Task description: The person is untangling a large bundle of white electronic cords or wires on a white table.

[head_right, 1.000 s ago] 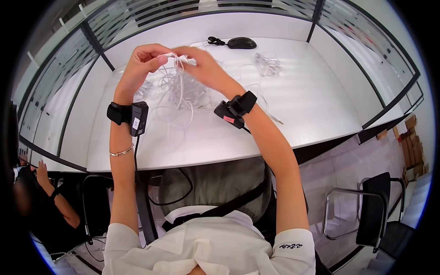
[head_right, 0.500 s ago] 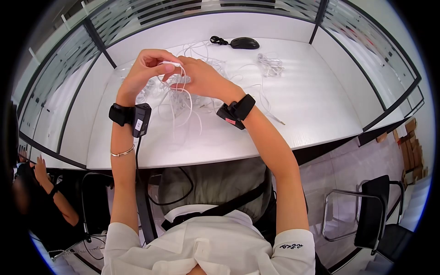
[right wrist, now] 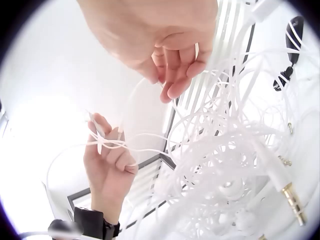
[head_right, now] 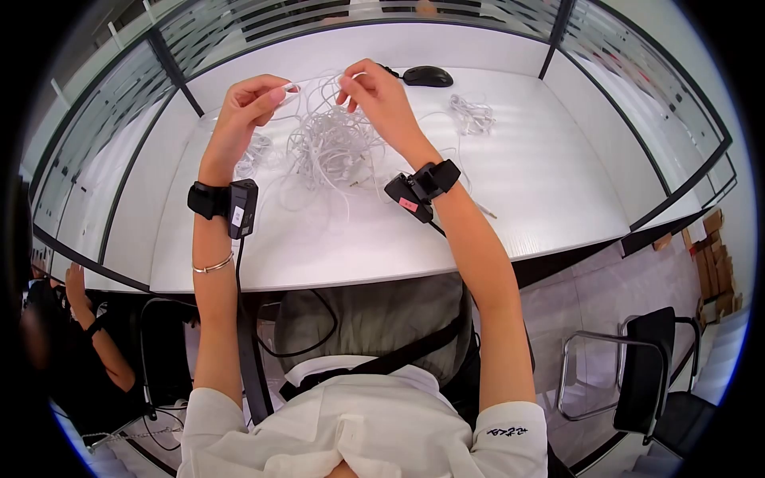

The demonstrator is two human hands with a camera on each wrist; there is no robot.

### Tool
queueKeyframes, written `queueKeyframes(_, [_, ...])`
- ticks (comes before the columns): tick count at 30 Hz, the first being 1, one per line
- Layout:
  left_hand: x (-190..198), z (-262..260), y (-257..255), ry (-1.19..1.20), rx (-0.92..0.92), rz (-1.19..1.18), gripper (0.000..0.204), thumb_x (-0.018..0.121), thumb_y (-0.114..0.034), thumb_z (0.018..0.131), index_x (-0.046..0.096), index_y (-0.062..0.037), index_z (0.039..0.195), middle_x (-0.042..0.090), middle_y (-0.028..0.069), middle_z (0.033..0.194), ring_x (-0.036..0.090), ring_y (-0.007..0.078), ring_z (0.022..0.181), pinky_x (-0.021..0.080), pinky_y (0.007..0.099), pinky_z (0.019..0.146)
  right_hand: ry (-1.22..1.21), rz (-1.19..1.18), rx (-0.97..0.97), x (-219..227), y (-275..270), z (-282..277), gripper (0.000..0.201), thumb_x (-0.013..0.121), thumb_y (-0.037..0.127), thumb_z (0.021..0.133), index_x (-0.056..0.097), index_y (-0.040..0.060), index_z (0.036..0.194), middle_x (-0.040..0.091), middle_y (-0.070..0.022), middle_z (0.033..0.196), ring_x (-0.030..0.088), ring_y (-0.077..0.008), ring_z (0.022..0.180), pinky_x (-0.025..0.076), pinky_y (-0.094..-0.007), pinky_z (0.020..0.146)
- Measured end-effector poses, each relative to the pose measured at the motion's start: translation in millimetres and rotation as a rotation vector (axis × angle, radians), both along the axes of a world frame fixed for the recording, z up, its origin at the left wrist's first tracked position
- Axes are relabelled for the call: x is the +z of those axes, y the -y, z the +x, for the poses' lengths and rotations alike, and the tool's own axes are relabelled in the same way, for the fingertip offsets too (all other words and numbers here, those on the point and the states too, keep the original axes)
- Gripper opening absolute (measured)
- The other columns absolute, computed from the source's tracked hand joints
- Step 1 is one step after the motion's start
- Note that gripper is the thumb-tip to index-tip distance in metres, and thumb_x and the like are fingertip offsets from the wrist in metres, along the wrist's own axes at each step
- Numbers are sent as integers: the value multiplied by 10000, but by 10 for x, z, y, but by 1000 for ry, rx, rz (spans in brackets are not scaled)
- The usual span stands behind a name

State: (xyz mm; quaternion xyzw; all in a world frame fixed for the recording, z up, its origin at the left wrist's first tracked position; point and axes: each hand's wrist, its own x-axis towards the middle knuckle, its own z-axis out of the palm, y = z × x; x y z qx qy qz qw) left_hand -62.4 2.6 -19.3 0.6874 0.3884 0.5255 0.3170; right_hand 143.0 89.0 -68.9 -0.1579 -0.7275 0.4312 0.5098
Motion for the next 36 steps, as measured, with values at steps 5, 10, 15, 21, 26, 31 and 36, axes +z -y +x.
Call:
queueKeyframes(5, [21,-1,5,107,8,12,210,600,-206,874,663,-27,963,304,-100,564,214,24,509,143,217,485,-82,-183,-47,-33,-130,39,201,569,189,898,533,-8,882,618,-72,687,527,-100,557,416,-226,540])
queueKeyframes(10, [58,-21,12,173,24,35,214,620,-224,862,671,-47,972,315,-107,537,209,22,490,138,214,478,-47,-111,40,56,-99,-177,202,615,173,867,546,-4,935,631,-77,675,558,-102,577,428,-226,553])
queueKeyframes(15, [209,25,28,131,160,92,214,661,-249,838,673,-75,963,344,-114,531,241,8,478,139,209,465,-13,-77,36,167,153,-372,287,557,257,903,531,16,1057,668,-82,800,585,-118,670,432,-237,679])
queueKeyframes(21, [321,149,50,71,266,114,197,681,-233,823,674,-85,953,388,-107,529,280,-10,485,161,191,460,-62,53,81,327,284,-221,306,528,302,910,613,10,942,651,-35,857,565,-122,726,422,-247,706])
queueKeyframes(26, [340,254,60,9,275,115,221,671,-238,836,663,-78,987,352,-122,530,249,-7,484,134,203,465,120,178,-194,341,255,-253,259,640,309,823,651,49,816,641,-32,706,543,-129,583,431,-268,561])
queueKeyframes(31, [430,229,-9,-20,371,219,236,687,-268,816,677,-60,927,403,-89,518,303,11,477,192,193,453,194,294,-439,457,212,-227,237,645,307,821,633,71,801,645,-11,702,545,-140,550,428,-272,529])
queueKeyframes(36, [615,176,-154,71,352,302,129,613,-163,878,635,-37,894,526,-67,666,431,36,581,322,213,526,353,317,-272,365,221,-300,214,628,288,827,622,86,899,643,-15,716,553,-143,573,436,-269,551])
